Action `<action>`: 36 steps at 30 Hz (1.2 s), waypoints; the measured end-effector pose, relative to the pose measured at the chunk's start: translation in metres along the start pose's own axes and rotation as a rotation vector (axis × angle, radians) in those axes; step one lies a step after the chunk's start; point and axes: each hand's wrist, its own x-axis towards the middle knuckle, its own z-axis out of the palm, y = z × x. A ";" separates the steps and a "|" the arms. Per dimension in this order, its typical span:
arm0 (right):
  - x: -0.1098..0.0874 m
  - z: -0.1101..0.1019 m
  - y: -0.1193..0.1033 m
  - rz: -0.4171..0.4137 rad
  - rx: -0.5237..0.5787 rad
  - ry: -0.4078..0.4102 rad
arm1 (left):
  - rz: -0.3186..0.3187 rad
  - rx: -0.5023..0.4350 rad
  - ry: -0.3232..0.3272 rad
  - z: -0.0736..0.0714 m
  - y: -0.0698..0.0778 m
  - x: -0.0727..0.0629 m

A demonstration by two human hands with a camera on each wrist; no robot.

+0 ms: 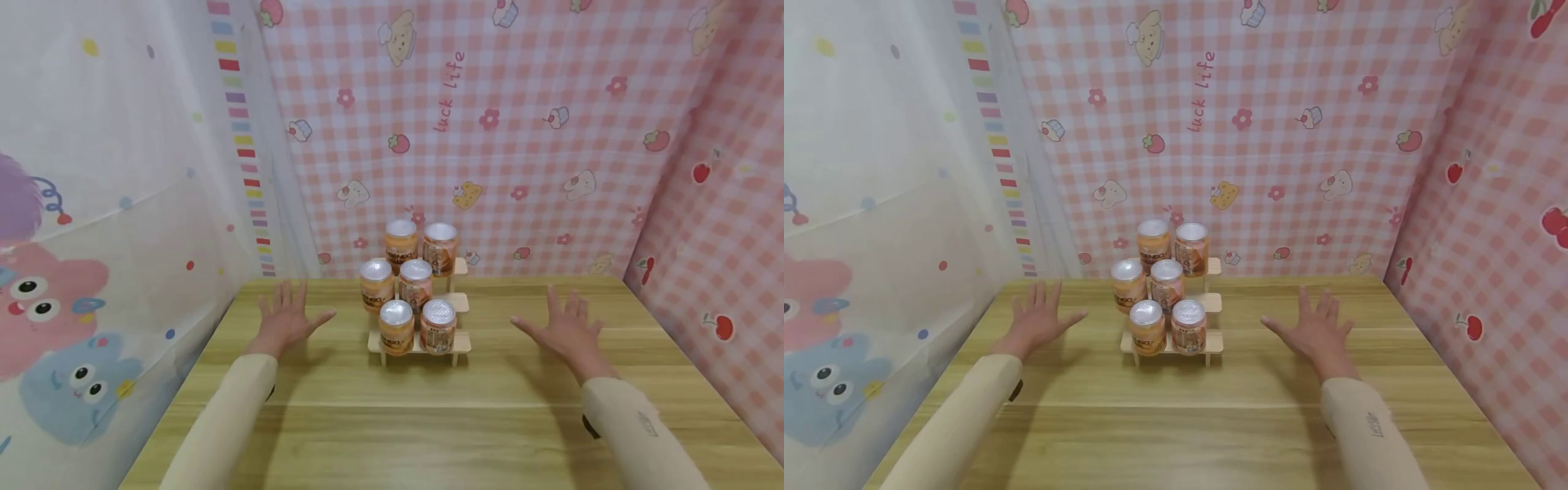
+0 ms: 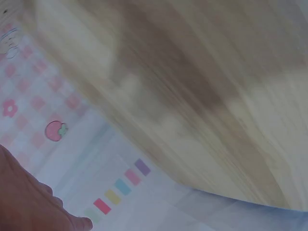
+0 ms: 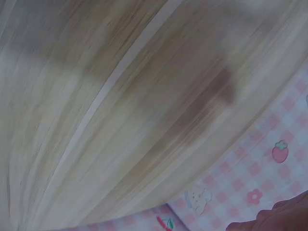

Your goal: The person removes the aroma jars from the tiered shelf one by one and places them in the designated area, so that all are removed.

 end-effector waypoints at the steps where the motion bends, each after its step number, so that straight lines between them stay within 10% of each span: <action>1: 0.000 0.000 -0.002 0.003 0.019 -0.004 | -0.006 -0.021 0.000 -0.001 0.001 0.001; 19: -0.003 0.020 -0.043 -0.001 0.423 -0.034 | -0.050 -0.394 0.067 -0.025 0.029 0.014; 36: -0.013 0.064 -0.060 0.166 0.798 -0.091 | -0.028 -0.798 0.099 -0.039 0.055 0.023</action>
